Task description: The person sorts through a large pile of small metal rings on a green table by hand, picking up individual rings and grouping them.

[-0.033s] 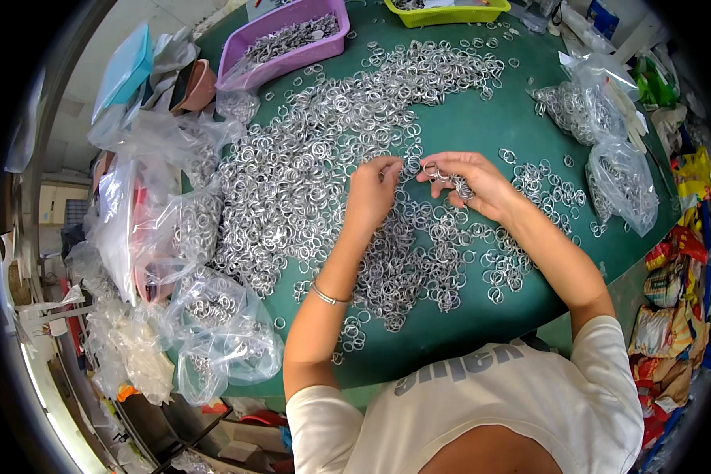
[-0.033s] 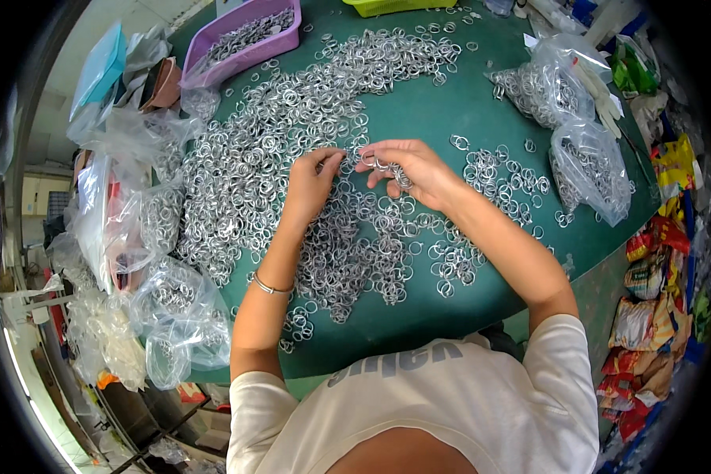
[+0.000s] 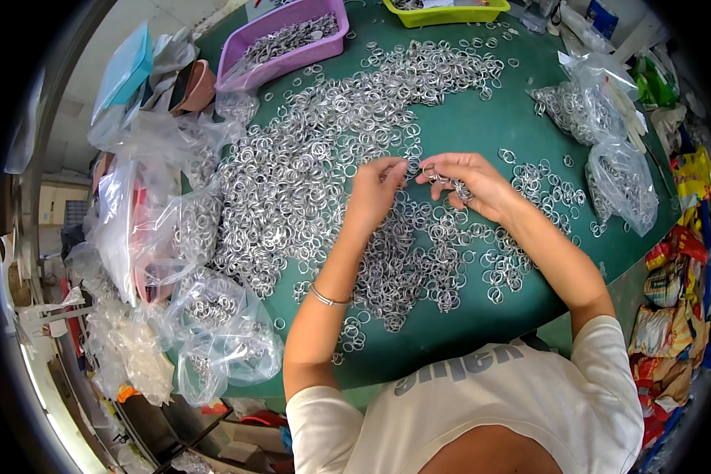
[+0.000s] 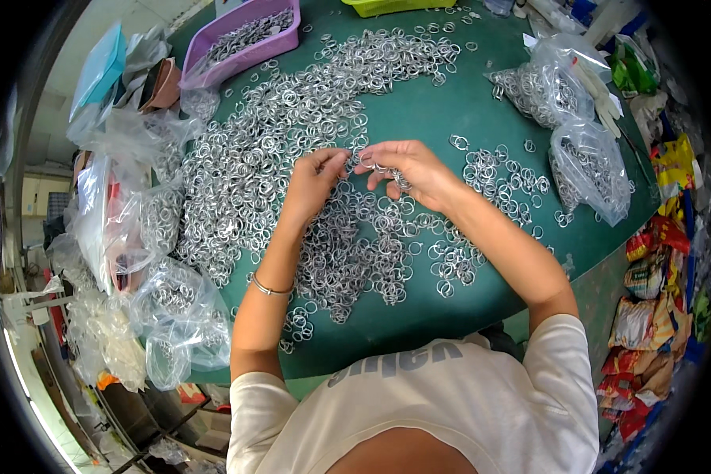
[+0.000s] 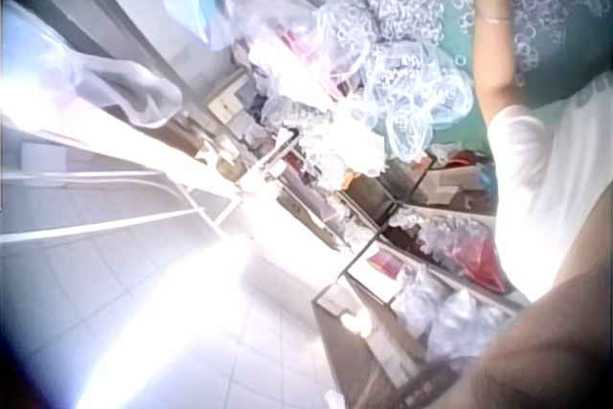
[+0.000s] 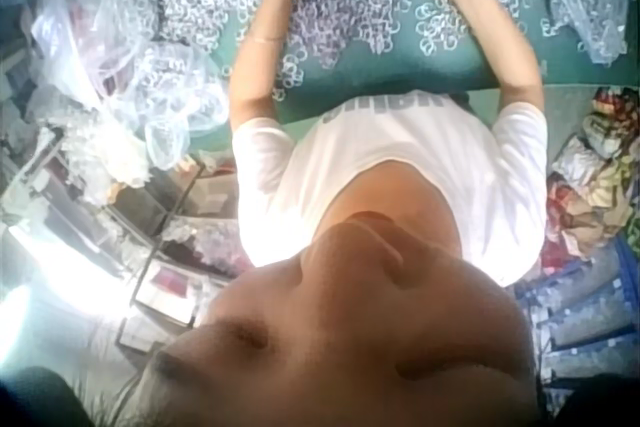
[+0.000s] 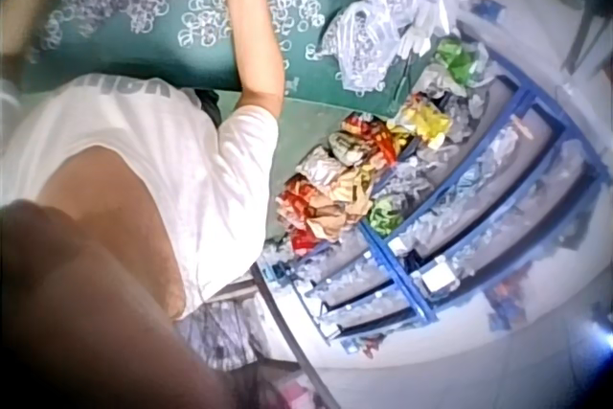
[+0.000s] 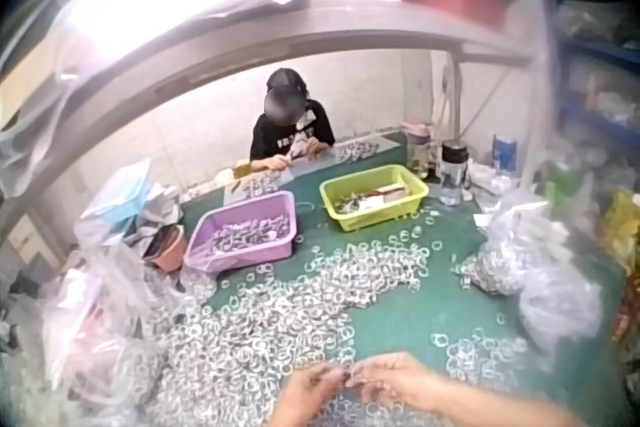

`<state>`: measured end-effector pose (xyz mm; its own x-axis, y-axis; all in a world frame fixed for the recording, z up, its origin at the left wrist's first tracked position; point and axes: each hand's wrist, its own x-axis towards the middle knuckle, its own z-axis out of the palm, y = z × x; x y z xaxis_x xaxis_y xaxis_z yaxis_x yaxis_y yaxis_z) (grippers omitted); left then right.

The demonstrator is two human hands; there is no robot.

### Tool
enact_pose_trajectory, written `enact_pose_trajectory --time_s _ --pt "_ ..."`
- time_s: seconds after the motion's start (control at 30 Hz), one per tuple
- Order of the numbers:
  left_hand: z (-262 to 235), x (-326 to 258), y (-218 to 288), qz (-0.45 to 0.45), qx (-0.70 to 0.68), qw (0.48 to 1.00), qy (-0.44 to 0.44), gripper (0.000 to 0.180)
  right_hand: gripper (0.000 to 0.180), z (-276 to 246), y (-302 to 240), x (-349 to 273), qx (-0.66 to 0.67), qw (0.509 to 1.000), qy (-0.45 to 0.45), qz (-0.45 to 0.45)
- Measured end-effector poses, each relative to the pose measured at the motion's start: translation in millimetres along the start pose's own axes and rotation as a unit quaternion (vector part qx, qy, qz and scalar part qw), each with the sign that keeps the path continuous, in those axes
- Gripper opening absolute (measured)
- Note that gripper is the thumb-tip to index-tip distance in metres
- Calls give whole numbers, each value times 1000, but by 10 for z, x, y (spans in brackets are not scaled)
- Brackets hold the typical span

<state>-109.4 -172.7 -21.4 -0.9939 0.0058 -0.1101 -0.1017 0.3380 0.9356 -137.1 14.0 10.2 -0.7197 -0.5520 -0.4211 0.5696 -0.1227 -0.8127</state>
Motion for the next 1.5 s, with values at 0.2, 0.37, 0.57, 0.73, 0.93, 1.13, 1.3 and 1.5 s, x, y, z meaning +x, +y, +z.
enact_pose_trajectory --time_s 0.2,0.37,0.57,0.73,0.93,1.13,1.3,1.5 --pt "104 -114 234 -117 -210 966 -98 18 21 71 8 -63 -153 988 -16 -32" --pt "127 -201 181 -130 -266 953 -58 15 20 160 -26 -83 -303 946 34 -112" --pt "-193 -122 -5 -78 -615 784 -32 11 22 -79 78 307 -370 902 74 -208" --pt "-246 -128 116 -123 -603 786 53 12 18 80 192 488 -680 673 69 -284" --pt "-309 -190 -11 -120 -438 891 28 23 14 -178 108 115 -749 619 3 -234" --pt "-246 -160 -19 -17 -58 996 66 15 13 -458 -117 -125 -727 662 70 -167" --pt "-57 -83 86 21 264 964 41 13 11 -159 6 200 -676 665 83 -308" --pt "3 -66 -69 82 327 940 61 23 12 -185 209 513 -674 652 48 -343"
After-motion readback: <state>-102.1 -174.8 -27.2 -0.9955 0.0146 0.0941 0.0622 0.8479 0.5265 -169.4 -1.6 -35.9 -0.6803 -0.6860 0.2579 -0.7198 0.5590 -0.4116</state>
